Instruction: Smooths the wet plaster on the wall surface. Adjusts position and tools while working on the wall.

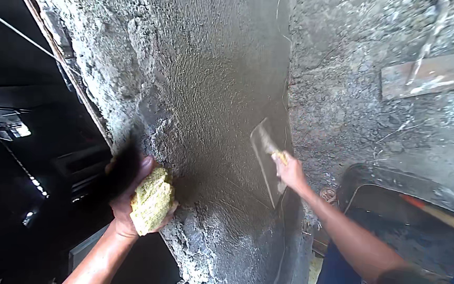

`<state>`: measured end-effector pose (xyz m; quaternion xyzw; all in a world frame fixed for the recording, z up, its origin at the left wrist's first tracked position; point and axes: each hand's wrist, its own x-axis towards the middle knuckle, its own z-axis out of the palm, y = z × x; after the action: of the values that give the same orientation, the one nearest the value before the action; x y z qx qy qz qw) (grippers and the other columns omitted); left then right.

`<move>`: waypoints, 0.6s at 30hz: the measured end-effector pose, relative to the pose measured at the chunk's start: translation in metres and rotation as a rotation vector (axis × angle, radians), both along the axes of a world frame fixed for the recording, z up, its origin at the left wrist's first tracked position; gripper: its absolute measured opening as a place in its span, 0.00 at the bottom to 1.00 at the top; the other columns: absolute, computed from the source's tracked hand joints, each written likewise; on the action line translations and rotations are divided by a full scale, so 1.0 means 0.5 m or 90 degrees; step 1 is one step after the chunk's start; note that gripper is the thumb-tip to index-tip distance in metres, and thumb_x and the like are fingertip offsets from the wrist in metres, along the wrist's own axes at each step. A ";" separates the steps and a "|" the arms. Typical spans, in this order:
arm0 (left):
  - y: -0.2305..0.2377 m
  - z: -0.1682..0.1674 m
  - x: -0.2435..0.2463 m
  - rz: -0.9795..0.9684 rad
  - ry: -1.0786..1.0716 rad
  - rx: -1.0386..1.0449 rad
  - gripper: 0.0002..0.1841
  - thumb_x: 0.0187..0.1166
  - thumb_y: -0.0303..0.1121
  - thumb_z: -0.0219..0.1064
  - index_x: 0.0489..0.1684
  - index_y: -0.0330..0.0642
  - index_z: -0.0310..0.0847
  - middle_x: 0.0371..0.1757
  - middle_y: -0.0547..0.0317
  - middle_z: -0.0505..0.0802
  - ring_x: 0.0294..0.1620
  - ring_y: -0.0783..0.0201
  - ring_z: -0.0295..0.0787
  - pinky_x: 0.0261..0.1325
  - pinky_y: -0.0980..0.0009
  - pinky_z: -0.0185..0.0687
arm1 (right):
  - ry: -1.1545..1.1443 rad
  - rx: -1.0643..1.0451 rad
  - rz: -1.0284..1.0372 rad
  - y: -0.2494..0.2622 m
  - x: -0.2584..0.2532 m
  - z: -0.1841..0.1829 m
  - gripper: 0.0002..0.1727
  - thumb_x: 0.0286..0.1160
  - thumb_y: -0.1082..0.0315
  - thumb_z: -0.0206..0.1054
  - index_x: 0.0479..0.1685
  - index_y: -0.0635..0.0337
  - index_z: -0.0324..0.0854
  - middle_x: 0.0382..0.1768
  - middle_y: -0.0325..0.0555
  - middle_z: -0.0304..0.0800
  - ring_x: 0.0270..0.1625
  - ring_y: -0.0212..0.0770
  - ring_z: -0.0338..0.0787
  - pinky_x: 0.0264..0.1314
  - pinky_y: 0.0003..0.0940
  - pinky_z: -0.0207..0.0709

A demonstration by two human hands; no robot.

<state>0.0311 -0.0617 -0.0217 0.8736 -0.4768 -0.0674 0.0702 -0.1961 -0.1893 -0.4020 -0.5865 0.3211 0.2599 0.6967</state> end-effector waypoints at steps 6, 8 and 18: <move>0.006 0.004 -0.002 0.014 0.015 -0.006 0.39 0.73 0.60 0.67 0.84 0.57 0.62 0.64 0.66 0.85 0.65 0.71 0.81 0.69 0.68 0.76 | 0.017 -0.016 -0.067 -0.090 0.281 -0.118 0.36 0.86 0.32 0.50 0.57 0.59 0.82 0.27 0.53 0.88 0.24 0.50 0.91 0.33 0.55 0.89; 0.007 0.005 -0.004 0.026 0.026 -0.012 0.39 0.72 0.60 0.68 0.82 0.55 0.61 0.61 0.65 0.85 0.61 0.71 0.83 0.64 0.69 0.79 | -0.043 -0.023 -0.085 -0.114 0.347 -0.036 0.34 0.86 0.33 0.52 0.56 0.57 0.82 0.27 0.49 0.87 0.23 0.46 0.90 0.31 0.51 0.90; -0.042 -0.001 0.001 -0.008 -0.002 -0.021 0.37 0.75 0.59 0.64 0.83 0.54 0.63 0.65 0.67 0.81 0.68 0.73 0.75 0.70 0.72 0.70 | -0.263 -0.098 -0.118 -0.005 0.075 0.376 0.26 0.80 0.40 0.66 0.42 0.57 0.85 0.17 0.38 0.81 0.19 0.35 0.83 0.22 0.36 0.79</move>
<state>0.0318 -0.0828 -0.0220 0.8696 -0.4832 -0.0585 0.0832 -0.1587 -0.1917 -0.2141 -0.6467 0.2426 0.0441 0.7218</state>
